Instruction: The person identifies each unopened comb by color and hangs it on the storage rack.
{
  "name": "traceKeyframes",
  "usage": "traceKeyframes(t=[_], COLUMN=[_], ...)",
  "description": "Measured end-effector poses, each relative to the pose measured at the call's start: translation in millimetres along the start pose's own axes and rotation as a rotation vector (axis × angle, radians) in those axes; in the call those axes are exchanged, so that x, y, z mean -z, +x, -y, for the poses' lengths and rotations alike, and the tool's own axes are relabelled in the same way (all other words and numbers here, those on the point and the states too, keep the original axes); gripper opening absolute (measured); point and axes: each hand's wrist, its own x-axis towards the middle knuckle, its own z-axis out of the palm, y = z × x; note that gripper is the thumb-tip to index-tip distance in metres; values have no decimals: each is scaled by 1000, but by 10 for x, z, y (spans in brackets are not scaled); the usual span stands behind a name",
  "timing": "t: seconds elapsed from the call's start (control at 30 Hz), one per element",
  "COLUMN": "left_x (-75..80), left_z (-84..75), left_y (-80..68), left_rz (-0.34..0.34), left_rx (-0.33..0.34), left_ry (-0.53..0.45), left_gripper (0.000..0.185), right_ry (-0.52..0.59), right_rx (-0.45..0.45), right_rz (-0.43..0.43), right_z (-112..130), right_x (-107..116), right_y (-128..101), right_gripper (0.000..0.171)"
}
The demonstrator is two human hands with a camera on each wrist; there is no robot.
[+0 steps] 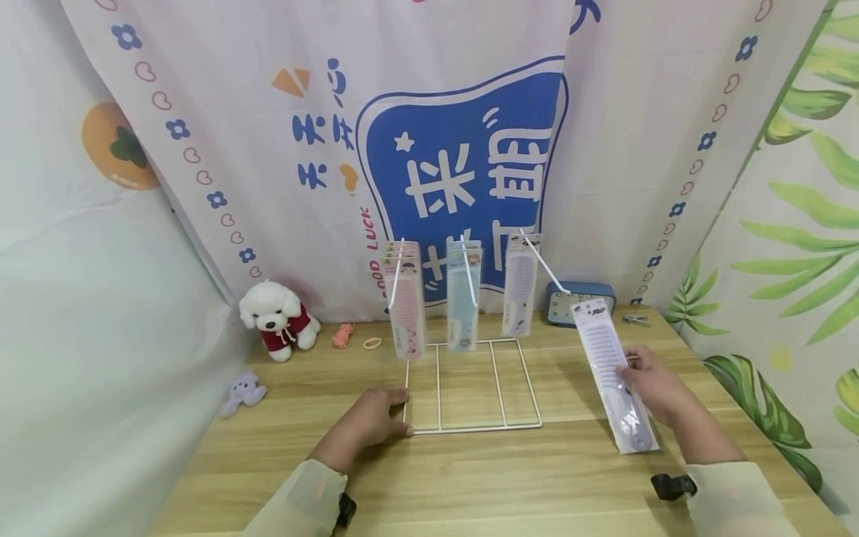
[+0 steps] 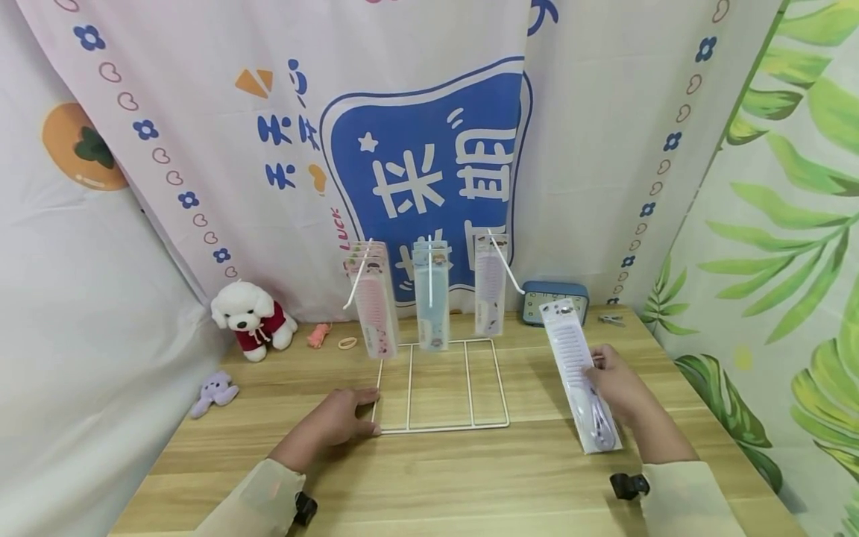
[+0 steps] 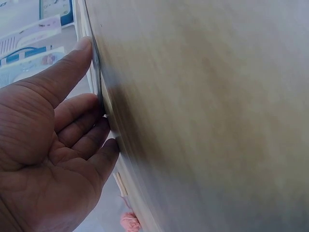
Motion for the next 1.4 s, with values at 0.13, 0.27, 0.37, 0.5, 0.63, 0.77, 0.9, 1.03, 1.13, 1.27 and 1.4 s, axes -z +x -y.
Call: traceKeyframes(t=[0.13, 0.27, 0.37, 0.5, 0.63, 0.77, 0.9, 1.03, 1.13, 1.27, 1.4], left_x=[-1, 0, 3, 5, 6, 10, 3, -5, -5, -3, -5], left_z=[-4, -9, -17, -19, -17, -18, -17, -11, -9, -8, -2], left_y=[-2, -4, -10, -13, -12, -6, -6, -3, -1, -2, 1], left_rz=[-6, -5, -1, 1, 1, -4, -3, -1, 0, 0, -2], left_rx=[-7, -8, -3, -4, -6, -10, -8, -6, -4, -2, -7], left_ry=[7, 14, 15, 12, 9, 10, 10, 11, 11, 12, 12], left_gripper=[70, 70, 70, 70, 70, 70, 70, 70, 70, 70, 69], right_ry=[231, 515, 663, 740, 747, 702, 633, 618, 629, 619, 607], right_rx=[73, 226, 375, 492, 552, 550, 502, 479, 469, 445, 429], right_rz=[-3, 17, 83, 177, 262, 300, 295, 289, 283, 266, 254], right_z=[26, 47, 57, 127, 280, 440, 561, 623, 636, 647, 654], right_x=[95, 119, 101, 45, -56, -206, -348, -439, -471, -487, -494], right_y=[-51, -89, -101, -114, -158, -185, -188, -181, -181, -185, -184], right_gripper=[30, 19, 28, 38, 43, 42, 34, 29, 30, 28, 26])
